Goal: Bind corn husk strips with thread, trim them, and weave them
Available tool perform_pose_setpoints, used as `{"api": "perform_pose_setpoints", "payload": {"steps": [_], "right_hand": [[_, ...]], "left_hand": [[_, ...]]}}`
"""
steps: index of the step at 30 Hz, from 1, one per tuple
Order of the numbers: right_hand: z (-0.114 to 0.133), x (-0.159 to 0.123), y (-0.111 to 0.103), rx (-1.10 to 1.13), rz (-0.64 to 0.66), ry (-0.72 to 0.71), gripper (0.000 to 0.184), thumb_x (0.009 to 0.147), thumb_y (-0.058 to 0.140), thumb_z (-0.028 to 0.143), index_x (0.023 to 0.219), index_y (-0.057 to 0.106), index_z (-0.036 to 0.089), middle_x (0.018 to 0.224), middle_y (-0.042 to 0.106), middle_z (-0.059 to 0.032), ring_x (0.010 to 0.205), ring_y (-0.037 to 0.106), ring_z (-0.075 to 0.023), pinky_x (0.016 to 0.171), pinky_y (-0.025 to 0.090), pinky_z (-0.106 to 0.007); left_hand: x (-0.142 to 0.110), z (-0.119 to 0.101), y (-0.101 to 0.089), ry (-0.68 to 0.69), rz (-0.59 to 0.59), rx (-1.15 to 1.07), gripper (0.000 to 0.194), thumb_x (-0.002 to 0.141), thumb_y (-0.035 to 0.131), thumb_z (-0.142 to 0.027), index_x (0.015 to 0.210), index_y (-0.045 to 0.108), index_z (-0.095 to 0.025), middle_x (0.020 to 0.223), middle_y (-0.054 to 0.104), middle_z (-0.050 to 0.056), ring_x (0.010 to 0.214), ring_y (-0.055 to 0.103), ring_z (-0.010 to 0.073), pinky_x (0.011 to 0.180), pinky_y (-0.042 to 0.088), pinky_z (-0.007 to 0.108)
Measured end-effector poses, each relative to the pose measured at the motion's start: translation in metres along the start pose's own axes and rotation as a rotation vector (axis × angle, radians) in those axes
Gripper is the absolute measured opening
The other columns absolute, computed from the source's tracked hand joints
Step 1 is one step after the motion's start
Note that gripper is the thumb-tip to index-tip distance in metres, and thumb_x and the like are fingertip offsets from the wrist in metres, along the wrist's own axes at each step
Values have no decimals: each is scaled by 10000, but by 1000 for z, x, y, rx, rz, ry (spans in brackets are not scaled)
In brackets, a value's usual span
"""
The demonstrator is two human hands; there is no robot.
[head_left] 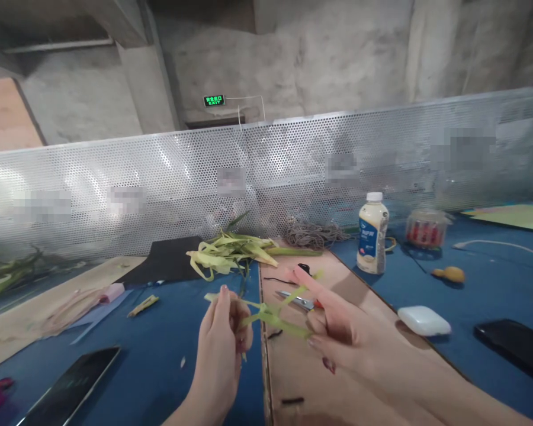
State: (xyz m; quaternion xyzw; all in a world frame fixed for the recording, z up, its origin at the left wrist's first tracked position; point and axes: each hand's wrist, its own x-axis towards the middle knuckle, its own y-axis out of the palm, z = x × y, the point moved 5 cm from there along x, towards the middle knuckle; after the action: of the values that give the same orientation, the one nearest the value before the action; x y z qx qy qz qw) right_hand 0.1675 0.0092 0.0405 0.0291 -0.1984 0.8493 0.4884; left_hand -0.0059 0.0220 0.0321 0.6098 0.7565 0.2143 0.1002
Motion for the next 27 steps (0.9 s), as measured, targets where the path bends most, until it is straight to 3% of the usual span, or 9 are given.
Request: {"api": "perform_pose_setpoints", "payload": {"steps": [6, 9, 11, 15, 18, 23, 27], "right_hand": [[3, 0, -3, 85, -22, -2, 784, 820, 470, 149, 1368, -66, 314, 616, 404, 68, 524, 410, -71, 511, 359, -189], [9, -2, -2, 55, -11, 9, 736, 813, 471, 157, 1373, 29, 337, 627, 399, 65, 530, 414, -70, 533, 391, -190], [16, -4, -4, -52, -25, 21, 654, 812, 471, 173, 1359, 162, 358, 649, 448, 54, 562, 445, -80, 576, 423, -207], [25, -5, -2, -311, -45, 50, 532, 786, 527, 225, 1275, 380, 372, 903, 600, 11, 771, 542, -138, 735, 457, -280], [22, -1, 6, -205, -55, 39, 545, 778, 552, 276, 1292, 376, 319, 1140, 556, -13, 956, 534, -171, 855, 427, -302], [9, 2, 14, -32, -113, 37, 484, 764, 568, 223, 1231, 464, 299, 1023, 616, -19, 877, 579, -166, 781, 479, -289], [7, 1, 18, 48, -101, 23, 498, 742, 591, 210, 1219, 476, 290, 1058, 611, -19, 926, 572, -178, 807, 472, -300]], "left_hand": [[-8, 6, 13, -71, 237, 159, 327, 781, 519, -450, 707, 551, -133, 523, 297, -80, 435, 195, 36, 377, 188, 134], [-9, 7, 15, -76, 231, 222, 273, 763, 552, -419, 769, 562, -146, 485, 287, -92, 421, 190, 40, 363, 171, 136], [-8, 7, 14, -76, 206, 218, 264, 748, 569, -409, 713, 539, -149, 465, 301, -96, 406, 176, 35, 352, 155, 138], [-10, 9, 15, -70, 211, 242, 258, 740, 578, -388, 663, 494, -157, 455, 333, -98, 391, 190, 26, 351, 151, 132], [-14, 10, 17, -86, 209, 274, 247, 759, 553, -375, 662, 470, -163, 448, 339, -100, 379, 205, 23, 352, 136, 128], [-17, 12, 20, -68, 245, 353, 243, 753, 553, -368, 647, 476, -163, 432, 365, -96, 364, 252, 26, 349, 173, 125], [-16, 11, 20, 18, 300, 442, 218, 742, 561, -368, 680, 512, -165, 467, 436, -78, 364, 284, 35, 355, 230, 140]]}}
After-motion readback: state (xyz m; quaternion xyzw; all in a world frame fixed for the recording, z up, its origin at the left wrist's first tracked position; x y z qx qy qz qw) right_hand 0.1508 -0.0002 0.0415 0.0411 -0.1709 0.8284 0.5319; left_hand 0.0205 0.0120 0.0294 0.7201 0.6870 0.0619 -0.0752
